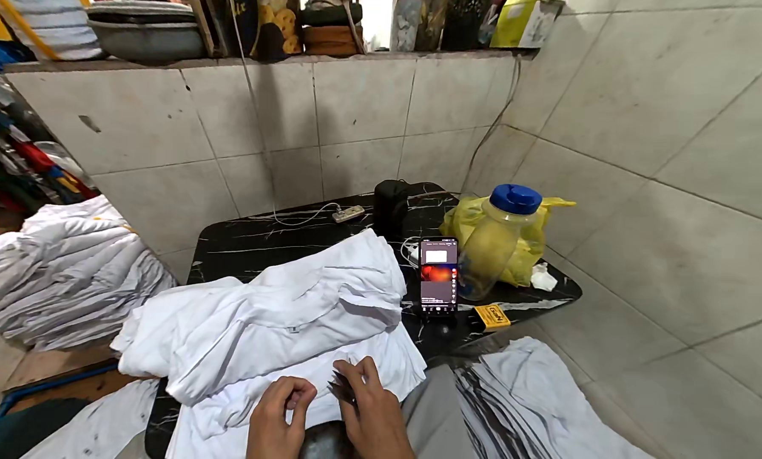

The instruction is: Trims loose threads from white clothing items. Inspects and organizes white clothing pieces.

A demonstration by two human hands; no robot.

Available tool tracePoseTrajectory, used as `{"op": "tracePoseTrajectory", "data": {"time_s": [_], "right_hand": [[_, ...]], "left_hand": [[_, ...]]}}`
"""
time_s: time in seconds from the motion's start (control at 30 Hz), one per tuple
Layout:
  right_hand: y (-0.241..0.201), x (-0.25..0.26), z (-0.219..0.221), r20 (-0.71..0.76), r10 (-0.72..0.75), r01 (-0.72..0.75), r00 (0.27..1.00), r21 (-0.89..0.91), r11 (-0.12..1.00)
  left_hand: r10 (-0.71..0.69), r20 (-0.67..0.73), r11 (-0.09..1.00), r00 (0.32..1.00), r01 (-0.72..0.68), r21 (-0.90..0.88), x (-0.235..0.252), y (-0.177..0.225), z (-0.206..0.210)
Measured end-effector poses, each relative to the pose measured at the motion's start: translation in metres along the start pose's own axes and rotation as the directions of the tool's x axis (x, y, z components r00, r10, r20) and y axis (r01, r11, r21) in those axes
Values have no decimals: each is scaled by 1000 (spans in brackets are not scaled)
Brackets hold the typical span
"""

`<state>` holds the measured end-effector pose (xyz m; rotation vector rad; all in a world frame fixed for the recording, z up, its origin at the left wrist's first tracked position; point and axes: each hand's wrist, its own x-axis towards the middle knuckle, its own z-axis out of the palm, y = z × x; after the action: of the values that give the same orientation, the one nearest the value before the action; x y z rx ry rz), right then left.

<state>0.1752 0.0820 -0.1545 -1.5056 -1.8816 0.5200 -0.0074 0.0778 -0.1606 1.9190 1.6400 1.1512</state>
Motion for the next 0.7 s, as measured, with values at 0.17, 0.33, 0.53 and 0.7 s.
{"op": "tracePoseTrajectory", "data": {"time_s": [0.17,0.33,0.53,0.7], "right_hand": [[1,-1,2,-7,-3,3,1000,-13,1000],[0,1,1,4,7,-7,1000,-12,1000],[1,0,2,-16,-12,12,1000,-18,1000],[-1,1,-1,18,17,-17,1000,2,1000]], "left_hand": [[22,27,996,999,-24,89,1,4,-2],[29,28,996,999,-31,88,1,3,-1],[45,10,998,999,-44,-35,0,-4,0],[56,-4,996,998,-56,69,1,1,3]]}}
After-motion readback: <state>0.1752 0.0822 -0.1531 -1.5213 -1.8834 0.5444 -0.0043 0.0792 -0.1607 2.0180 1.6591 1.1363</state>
